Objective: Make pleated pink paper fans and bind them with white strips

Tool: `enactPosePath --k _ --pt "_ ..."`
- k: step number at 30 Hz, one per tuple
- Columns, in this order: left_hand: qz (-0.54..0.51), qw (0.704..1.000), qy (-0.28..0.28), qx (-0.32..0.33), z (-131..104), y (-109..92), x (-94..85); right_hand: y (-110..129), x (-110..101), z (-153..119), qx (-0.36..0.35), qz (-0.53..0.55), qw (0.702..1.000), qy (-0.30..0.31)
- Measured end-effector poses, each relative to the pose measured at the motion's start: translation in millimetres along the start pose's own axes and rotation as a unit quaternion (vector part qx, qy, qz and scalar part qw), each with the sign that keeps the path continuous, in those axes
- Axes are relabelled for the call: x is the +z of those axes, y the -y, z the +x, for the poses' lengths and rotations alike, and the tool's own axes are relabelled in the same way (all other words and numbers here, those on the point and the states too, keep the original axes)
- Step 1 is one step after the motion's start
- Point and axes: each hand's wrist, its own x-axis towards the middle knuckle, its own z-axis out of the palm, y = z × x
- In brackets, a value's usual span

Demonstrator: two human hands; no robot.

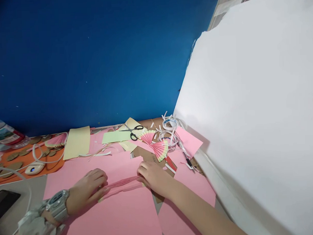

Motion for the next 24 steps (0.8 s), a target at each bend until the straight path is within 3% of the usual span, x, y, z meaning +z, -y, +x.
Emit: enactPosePath --k 7,15,24 --pt "0.009 1.0 0.012 0.003 -2.1 6.0 -2.4 -0.7 -1.4 0.2 0.0 -0.006 1.0 0.003" --pt "0.126 0.991 -0.032 -0.001 -4.6 1.6 5.9 -2.3 3.0 -3.9 -0.003 -0.047 0.999 -0.002" --pt "0.179 0.98 -0.065 0.049 -12.5 5.2 14.3 -5.2 10.7 -13.0 -0.041 -0.091 0.995 0.005"
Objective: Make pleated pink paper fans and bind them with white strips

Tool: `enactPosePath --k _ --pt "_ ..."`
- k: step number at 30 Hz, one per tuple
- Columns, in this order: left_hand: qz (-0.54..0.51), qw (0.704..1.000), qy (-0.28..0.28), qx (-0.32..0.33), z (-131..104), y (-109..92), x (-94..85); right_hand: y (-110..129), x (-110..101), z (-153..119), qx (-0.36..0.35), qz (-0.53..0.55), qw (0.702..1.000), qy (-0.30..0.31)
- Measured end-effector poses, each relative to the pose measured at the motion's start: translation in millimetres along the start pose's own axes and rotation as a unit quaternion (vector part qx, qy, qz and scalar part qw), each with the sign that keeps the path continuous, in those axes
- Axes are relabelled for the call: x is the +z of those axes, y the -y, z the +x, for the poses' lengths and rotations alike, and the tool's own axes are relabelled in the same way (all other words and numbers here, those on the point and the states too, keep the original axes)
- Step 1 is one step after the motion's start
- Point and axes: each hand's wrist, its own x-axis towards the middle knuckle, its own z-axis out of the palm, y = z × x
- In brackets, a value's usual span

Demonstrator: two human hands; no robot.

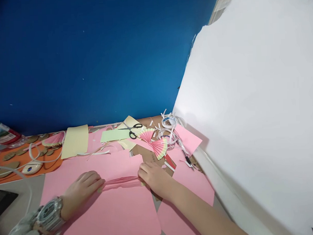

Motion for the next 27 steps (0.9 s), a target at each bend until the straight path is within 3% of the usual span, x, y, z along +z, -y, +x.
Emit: enactPosePath --k 9,17,22,27 --pt "0.014 0.999 -0.039 0.018 -3.1 4.5 5.4 -1.5 -2.1 -9.7 -0.045 -0.053 0.998 -0.005" --pt "0.006 0.997 -0.056 0.045 -27.8 9.3 6.3 2.6 -6.7 -28.1 -0.076 -0.088 0.993 -0.026" --pt "-0.09 0.995 -0.04 -0.024 -33.4 -3.1 -0.1 12.3 -13.6 -34.4 -0.021 0.01 1.0 -0.013" --pt "-0.193 0.974 0.005 -0.12 -17.5 -9.3 -2.1 15.8 -13.2 -14.8 0.045 0.109 0.993 0.012"
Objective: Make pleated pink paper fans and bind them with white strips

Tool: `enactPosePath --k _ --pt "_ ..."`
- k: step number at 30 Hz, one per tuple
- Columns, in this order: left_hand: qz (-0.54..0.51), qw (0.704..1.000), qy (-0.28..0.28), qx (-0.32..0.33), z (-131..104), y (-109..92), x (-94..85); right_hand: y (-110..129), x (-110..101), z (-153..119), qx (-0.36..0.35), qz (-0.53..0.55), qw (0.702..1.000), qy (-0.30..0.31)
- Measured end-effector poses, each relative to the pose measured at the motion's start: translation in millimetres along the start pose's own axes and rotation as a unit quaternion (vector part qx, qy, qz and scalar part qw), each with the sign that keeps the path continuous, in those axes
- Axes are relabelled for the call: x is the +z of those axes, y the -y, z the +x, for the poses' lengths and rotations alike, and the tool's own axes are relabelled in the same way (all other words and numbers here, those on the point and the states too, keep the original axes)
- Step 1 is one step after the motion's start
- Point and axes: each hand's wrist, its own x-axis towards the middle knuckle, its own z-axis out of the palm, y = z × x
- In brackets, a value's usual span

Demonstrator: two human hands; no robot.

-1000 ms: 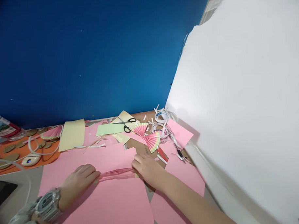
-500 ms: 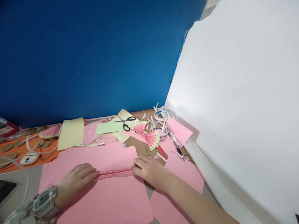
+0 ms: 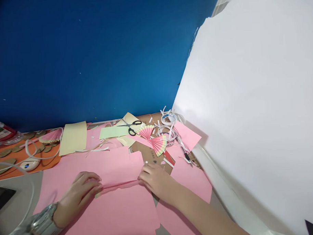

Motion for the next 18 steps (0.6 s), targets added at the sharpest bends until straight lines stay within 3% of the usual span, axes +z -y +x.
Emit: enactPosePath --k 5,13,18 --pt "-0.027 0.999 0.018 -0.044 7.1 -5.9 -1.8 2.4 0.2 14.2 0.043 0.006 0.999 -0.017" --pt "-0.112 0.986 0.063 -0.111 -0.1 -16.3 -6.9 5.3 1.3 9.1 0.056 -0.012 0.998 -0.036" --pt "-0.16 0.969 0.167 -0.091 3.4 -22.5 -30.0 3.3 13.9 7.7 0.044 -0.057 0.996 -0.05"
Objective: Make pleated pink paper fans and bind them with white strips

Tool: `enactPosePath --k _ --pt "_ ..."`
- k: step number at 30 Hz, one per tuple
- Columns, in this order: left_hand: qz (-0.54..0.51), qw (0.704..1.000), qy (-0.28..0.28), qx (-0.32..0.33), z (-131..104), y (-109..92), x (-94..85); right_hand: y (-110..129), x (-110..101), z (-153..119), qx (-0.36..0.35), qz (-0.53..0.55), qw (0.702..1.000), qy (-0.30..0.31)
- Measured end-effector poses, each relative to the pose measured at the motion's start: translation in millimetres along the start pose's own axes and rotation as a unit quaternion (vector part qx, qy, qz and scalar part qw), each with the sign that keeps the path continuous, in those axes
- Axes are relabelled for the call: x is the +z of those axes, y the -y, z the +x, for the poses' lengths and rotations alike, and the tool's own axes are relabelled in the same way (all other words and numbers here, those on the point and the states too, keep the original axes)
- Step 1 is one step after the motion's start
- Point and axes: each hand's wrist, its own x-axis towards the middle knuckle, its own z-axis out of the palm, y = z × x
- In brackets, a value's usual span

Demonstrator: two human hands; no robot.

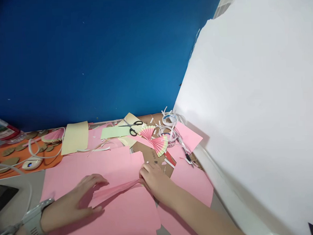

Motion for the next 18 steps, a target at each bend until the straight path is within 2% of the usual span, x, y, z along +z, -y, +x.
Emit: enactPosePath --k 3,6,10,14,18 --pt "-0.016 0.999 0.036 -0.023 0.5 -9.6 -4.9 -0.8 5.9 -2.5 -0.008 -0.023 1.0 -0.017" --pt "0.009 0.998 0.034 -0.044 7.5 -19.3 3.1 0.0 6.1 -5.8 -0.022 -0.034 0.999 -0.037" --pt "0.081 0.995 -0.042 -0.038 21.2 -28.3 20.1 1.9 2.9 -11.4 -0.043 -0.044 0.996 -0.062" --pt "0.123 0.99 -0.069 0.013 28.9 -29.3 28.8 1.6 -0.5 -18.2 -0.068 -0.052 0.993 -0.077" --pt "0.162 0.975 -0.133 0.071 29.1 -25.5 33.1 -0.8 -2.4 -22.8 -0.074 -0.053 0.991 -0.093"
